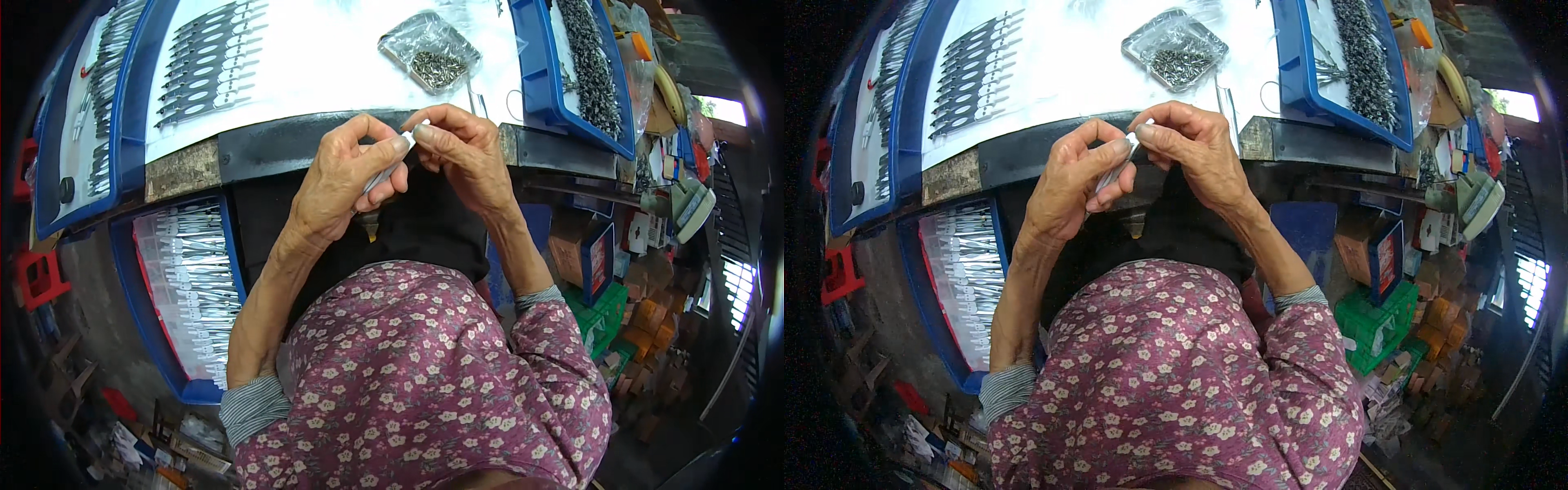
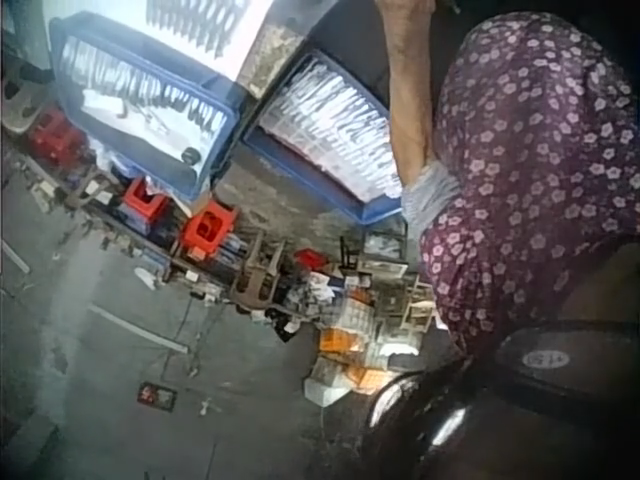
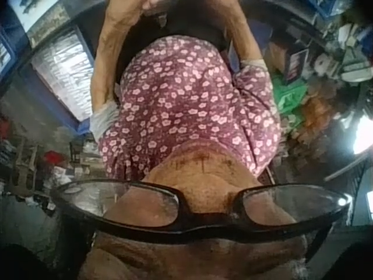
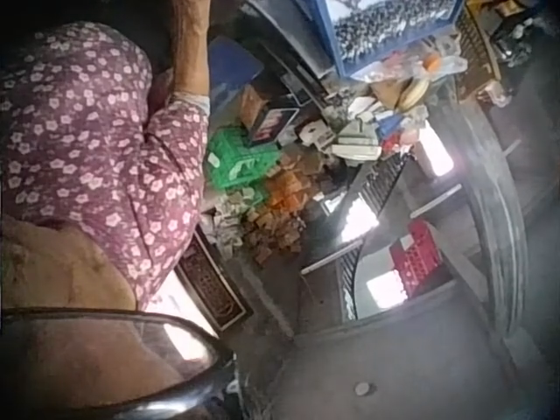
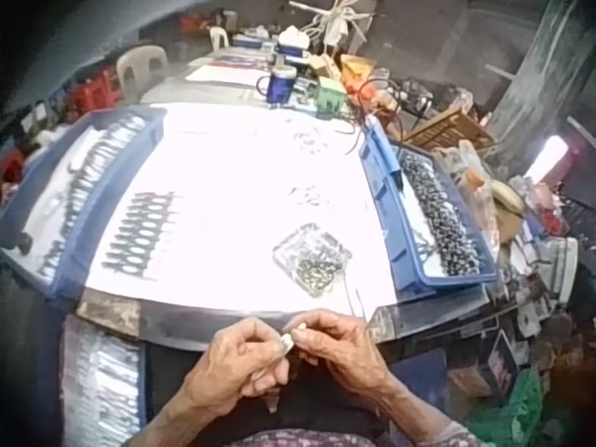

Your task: Assembling small metal pins into white plastic components and arranging them in trays.

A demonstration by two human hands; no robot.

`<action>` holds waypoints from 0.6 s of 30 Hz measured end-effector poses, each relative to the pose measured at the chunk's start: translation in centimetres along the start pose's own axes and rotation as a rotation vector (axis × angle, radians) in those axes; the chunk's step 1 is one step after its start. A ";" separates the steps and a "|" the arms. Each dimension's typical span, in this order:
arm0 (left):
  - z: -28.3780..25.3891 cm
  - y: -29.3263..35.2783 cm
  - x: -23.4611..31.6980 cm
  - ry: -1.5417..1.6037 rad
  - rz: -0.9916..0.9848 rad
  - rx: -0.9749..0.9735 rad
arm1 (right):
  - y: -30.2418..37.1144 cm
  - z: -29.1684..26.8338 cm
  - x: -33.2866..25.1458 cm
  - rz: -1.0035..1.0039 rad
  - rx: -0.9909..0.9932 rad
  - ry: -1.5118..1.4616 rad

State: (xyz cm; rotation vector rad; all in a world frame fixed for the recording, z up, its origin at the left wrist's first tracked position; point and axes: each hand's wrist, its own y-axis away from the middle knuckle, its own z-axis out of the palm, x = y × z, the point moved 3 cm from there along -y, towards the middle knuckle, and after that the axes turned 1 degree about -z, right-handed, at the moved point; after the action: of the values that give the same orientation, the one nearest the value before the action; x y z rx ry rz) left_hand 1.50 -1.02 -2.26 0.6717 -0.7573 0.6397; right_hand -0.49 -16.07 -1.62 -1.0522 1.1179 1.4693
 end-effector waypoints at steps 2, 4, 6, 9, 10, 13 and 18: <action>0.1 0.0 0.0 0.028 -0.055 -0.002 | 0.0 0.0 0.0 -0.014 -0.001 0.023; 0.0 0.1 0.0 0.030 -0.062 -0.008 | 0.1 0.1 -0.1 -0.011 0.015 0.059; 0.0 0.1 0.0 0.032 -0.069 -0.014 | 0.1 0.3 -0.2 -0.005 0.013 0.061; -0.1 0.1 -0.1 0.062 -0.098 -0.016 | 0.1 0.3 -0.1 0.010 0.007 0.061; -0.1 0.1 -0.2 0.075 -0.099 -0.026 | 0.1 0.3 -0.1 0.019 0.004 0.058; -0.1 0.2 -0.3 0.082 -0.120 -0.032 | 0.1 0.4 -0.2 0.017 -0.024 0.017; 0.0 0.1 -0.4 0.062 -0.151 -0.022 | 0.4 0.6 0.0 -0.020 0.028 0.053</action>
State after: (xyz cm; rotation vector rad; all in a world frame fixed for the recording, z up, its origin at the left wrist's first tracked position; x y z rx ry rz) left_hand 1.18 -1.03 -2.54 0.6793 -0.6489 0.5115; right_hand -0.91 -15.50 -1.48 -1.0855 1.1589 1.4139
